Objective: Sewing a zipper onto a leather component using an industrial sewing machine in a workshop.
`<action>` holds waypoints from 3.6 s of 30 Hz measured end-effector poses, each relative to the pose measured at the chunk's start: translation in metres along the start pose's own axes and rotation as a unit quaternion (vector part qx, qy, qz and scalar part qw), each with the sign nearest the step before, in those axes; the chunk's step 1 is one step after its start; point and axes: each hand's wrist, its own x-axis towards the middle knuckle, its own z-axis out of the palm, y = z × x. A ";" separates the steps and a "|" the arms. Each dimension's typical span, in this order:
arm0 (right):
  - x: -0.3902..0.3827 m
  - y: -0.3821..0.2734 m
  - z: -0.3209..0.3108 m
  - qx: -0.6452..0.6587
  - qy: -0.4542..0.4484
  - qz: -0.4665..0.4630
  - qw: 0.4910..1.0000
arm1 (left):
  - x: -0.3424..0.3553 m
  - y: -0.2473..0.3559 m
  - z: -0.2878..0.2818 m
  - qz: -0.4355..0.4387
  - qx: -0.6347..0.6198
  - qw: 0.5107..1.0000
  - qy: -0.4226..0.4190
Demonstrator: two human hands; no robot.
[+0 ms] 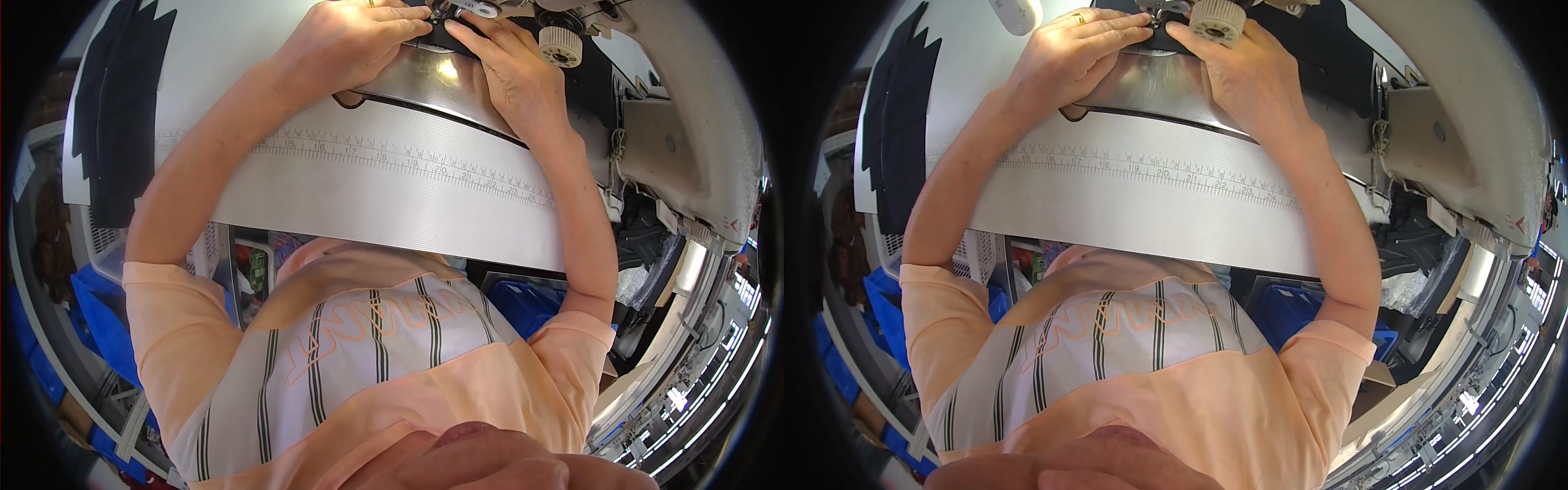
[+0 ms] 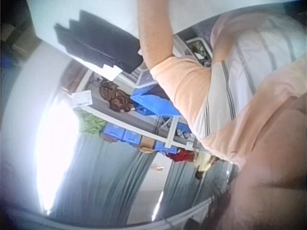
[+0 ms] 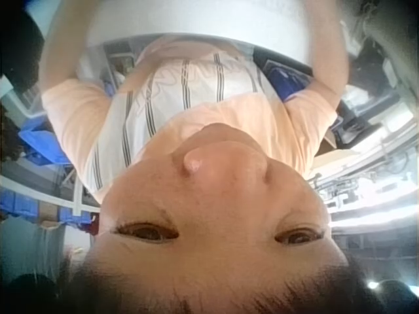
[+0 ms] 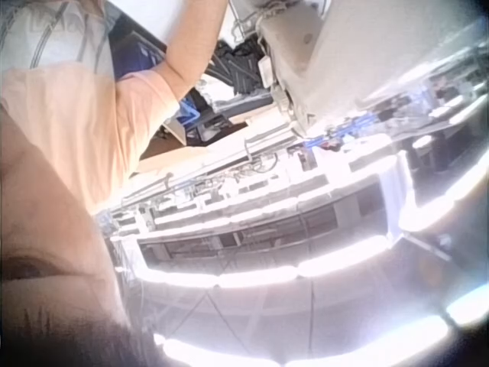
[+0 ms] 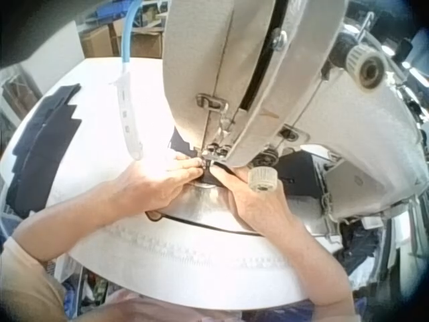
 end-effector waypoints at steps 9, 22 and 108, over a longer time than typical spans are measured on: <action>-0.004 0.002 0.007 -0.032 -0.049 0.061 0.996 | -0.002 -0.001 0.001 -0.017 0.000 1.000 -0.025; -0.062 0.027 -0.093 -0.157 -0.222 0.135 0.953 | 0.000 0.000 -0.011 0.008 0.125 0.990 -0.061; -0.092 0.002 -0.125 0.047 0.106 0.182 0.976 | 0.001 0.024 -0.024 -0.086 0.007 0.982 -0.167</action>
